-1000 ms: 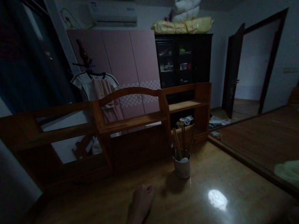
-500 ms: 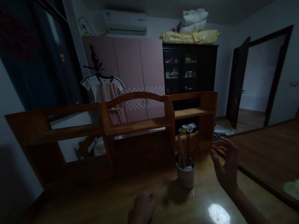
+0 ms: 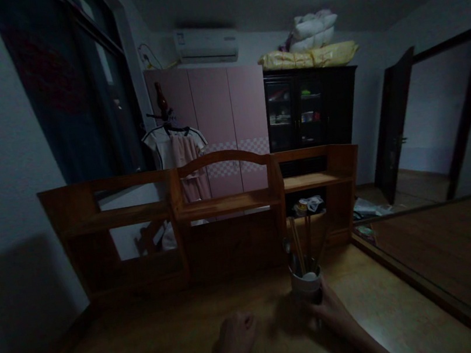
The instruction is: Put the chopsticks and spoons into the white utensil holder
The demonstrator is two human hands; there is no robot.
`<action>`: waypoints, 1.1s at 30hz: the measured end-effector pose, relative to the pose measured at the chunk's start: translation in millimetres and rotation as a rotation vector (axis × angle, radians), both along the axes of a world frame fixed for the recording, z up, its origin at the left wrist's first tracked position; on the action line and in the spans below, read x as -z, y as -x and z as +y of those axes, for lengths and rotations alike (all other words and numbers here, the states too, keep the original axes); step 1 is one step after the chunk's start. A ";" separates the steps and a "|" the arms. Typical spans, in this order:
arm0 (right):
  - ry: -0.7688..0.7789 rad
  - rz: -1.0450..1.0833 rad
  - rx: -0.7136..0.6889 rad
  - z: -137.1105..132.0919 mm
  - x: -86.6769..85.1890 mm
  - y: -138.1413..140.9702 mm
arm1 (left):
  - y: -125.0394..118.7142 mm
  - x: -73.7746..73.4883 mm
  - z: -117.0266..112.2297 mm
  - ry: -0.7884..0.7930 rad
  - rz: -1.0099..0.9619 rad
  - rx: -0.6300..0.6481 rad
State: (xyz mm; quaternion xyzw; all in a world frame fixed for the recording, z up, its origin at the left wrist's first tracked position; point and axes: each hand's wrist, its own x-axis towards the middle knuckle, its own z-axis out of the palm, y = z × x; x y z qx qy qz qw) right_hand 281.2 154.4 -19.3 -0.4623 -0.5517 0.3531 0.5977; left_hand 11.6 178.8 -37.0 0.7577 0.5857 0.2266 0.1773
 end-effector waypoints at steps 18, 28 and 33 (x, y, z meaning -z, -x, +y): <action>-0.035 -0.222 0.158 -7.8 -1.8 -7.8 | 1.8 7.9 4.7 -0.032 -0.012 0.023; -0.003 -0.228 0.327 0.5 6.7 -23.2 | 2.7 7.6 4.9 -0.001 -0.040 0.021; 0.046 -0.306 0.397 -3.0 0.1 -26.9 | 1.5 5.1 4.5 0.021 -0.035 0.019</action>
